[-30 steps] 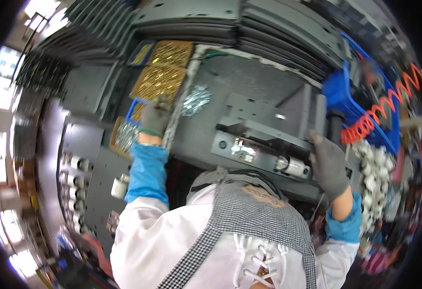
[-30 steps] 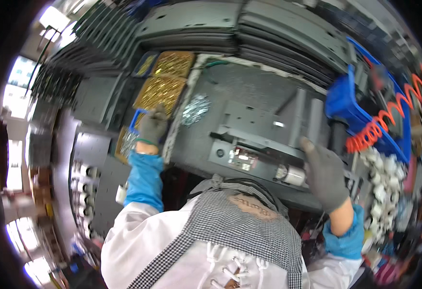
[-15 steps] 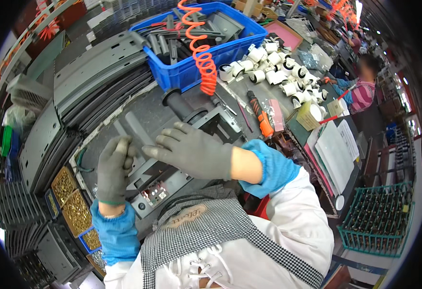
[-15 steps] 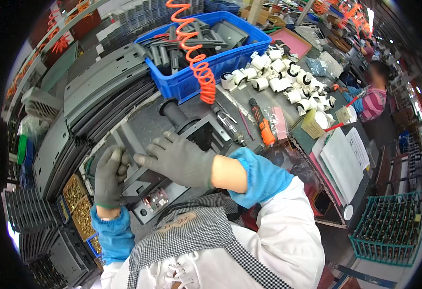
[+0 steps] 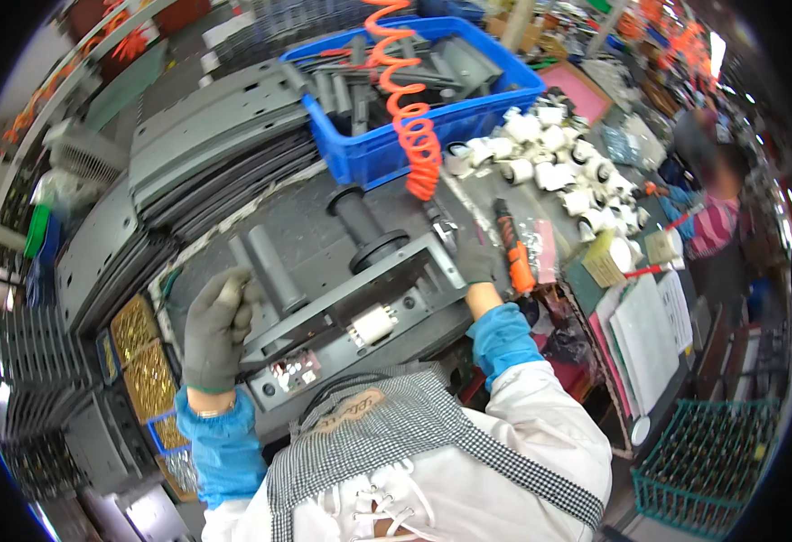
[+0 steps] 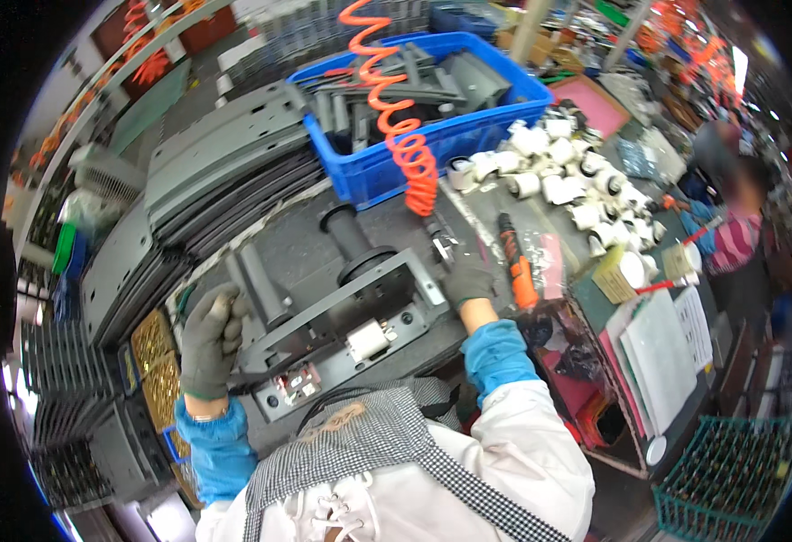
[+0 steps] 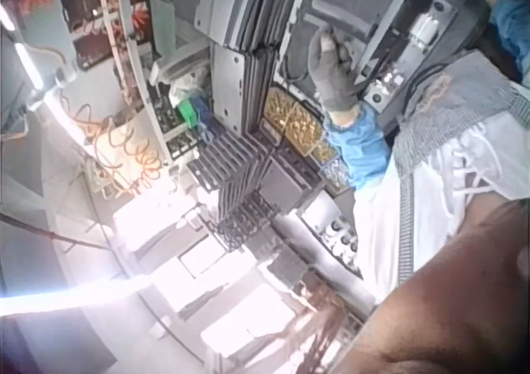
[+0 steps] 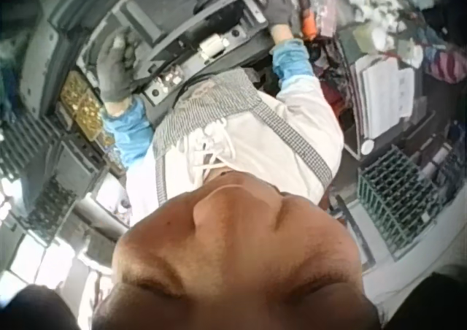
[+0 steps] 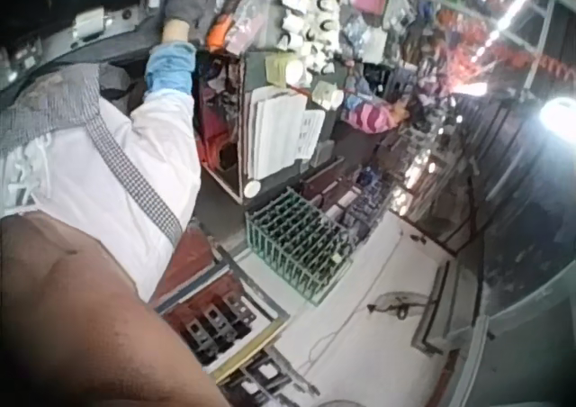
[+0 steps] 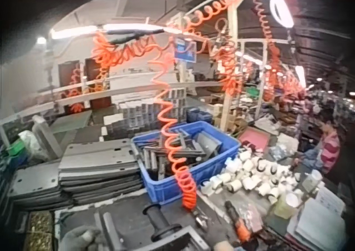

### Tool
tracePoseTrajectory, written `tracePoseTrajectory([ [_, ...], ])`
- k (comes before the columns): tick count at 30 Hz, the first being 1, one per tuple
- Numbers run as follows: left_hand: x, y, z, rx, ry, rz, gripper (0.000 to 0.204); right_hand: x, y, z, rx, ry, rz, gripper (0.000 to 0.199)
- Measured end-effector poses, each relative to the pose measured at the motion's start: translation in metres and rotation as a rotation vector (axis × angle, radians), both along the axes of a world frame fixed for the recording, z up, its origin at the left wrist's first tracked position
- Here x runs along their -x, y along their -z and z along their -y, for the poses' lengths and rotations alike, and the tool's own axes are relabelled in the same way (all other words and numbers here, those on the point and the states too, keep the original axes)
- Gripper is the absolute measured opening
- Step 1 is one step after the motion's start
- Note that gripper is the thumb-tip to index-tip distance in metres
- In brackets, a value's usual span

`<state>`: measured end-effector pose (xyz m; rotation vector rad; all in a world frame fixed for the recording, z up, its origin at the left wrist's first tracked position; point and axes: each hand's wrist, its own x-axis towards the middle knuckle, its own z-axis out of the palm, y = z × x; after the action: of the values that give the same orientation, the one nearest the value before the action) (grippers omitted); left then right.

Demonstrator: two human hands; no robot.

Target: The recorder assembles a metal electronic component housing using an electric screwdriver, picking up parts, aligning them, and driving screws.

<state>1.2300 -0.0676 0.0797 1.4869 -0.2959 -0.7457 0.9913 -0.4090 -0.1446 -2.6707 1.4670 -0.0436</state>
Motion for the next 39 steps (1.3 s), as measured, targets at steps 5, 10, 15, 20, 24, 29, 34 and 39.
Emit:
tracePoseTrajectory([
  [5,-0.01,0.01,-0.008,0.124,0.107,-0.11,0.035,0.018,-0.007,0.023,-0.175,-0.005,0.368,0.061],
  [10,-0.017,0.011,-0.005,0.148,0.104,-0.172,0.036,0.037,-0.185,-0.011,-0.504,0.039,1.122,0.042],
  [15,-0.022,0.016,-0.008,0.243,0.175,-0.222,0.039,0.085,-0.335,0.03,-1.247,-0.982,1.547,0.041],
  [20,-0.022,0.015,-0.012,0.267,0.206,-0.251,0.042,0.037,-0.377,-0.067,-0.978,-1.069,2.101,0.05],
  [24,-0.019,0.011,-0.014,0.241,0.226,-0.255,0.035,-0.004,-0.35,-0.116,-0.91,-1.223,2.066,0.057],
  [29,-0.018,0.014,-0.014,0.238,0.283,-0.226,0.038,-0.051,-0.321,-0.145,-0.783,-1.118,2.104,0.058],
  [34,-0.022,0.017,-0.014,0.266,0.276,-0.255,0.04,-0.062,-0.309,-0.146,-0.778,-1.124,2.068,0.061],
  [39,-0.022,0.018,-0.014,0.268,0.213,-0.267,0.041,-0.065,-0.304,-0.151,-0.751,-0.955,2.168,0.061],
])
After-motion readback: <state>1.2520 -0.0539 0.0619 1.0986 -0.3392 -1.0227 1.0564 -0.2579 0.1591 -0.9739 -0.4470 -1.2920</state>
